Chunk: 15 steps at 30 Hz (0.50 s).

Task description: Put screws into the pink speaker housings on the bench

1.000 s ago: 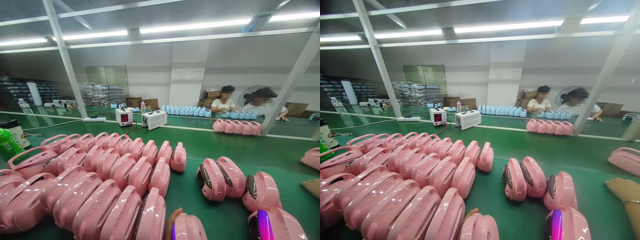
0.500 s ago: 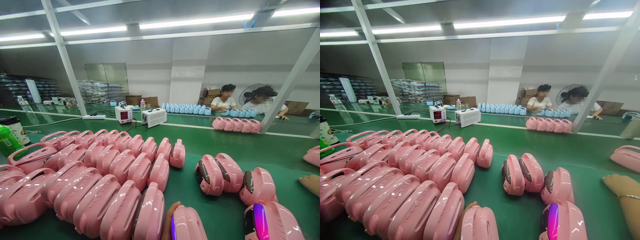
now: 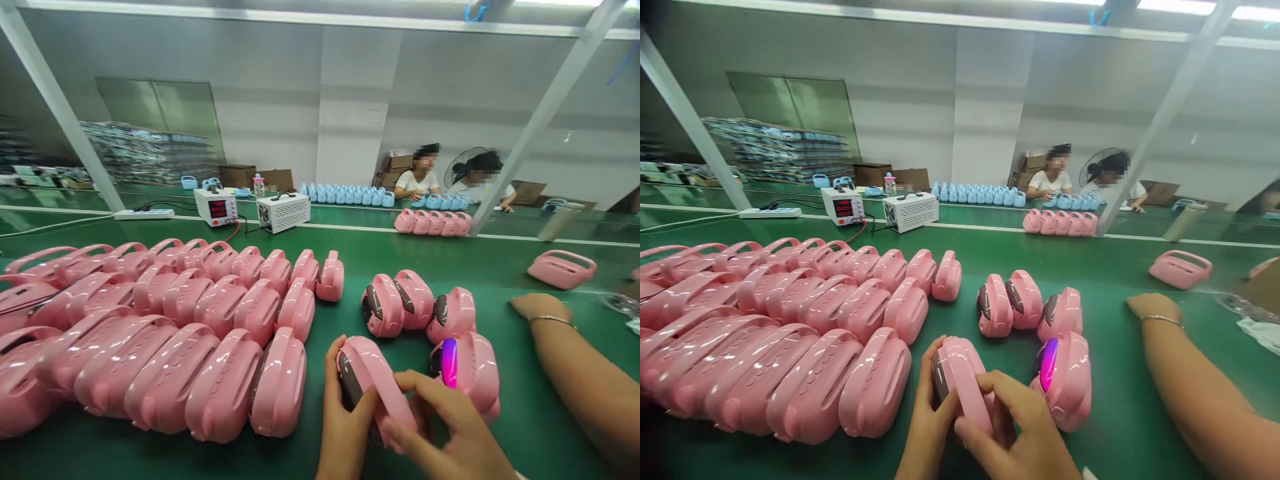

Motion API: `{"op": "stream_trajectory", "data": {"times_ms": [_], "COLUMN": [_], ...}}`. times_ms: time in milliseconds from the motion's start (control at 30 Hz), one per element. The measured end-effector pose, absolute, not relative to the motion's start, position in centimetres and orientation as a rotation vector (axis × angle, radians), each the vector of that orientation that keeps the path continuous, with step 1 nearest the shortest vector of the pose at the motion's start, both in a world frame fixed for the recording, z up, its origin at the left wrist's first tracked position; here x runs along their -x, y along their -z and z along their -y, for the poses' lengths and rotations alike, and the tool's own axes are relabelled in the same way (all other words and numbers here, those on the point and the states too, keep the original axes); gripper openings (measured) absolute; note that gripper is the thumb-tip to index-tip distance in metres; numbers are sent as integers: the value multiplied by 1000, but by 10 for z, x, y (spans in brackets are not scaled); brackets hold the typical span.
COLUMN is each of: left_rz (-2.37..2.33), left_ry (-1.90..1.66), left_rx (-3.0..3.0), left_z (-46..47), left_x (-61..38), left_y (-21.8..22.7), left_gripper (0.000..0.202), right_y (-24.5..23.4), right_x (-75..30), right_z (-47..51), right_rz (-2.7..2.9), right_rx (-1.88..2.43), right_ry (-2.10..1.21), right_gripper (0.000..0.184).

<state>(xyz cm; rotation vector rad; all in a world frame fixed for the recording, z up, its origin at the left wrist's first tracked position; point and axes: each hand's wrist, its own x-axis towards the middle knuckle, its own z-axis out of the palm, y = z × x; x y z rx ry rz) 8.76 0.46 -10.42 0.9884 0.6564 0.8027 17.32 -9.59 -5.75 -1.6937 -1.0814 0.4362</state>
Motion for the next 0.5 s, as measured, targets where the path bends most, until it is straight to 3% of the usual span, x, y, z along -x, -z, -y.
{"op": "stream_trajectory", "data": {"times_ms": [100,267,400,500], "left_rz": [-502,-455,-493,-493], "left_ry": [-722,-758,-916,-920], "left_rx": [-957,-1058,-1052,-961], "left_z": [-10,-23,-25,-28], "left_x": [-93,-102,-121,-136], "left_y": [89,68,52,42], "left_gripper": [69,66,59,73], "right_y": [14,-40,-46,-38], "right_x": [-201,-241,-257,-258], "right_z": [80,67,55,49], "right_rz": [879,742,790,902], "right_rx": [1532,1501,1550,1566], "right_ry": [-706,-617,-474,-430], "right_gripper": [37,37,35,37]}}
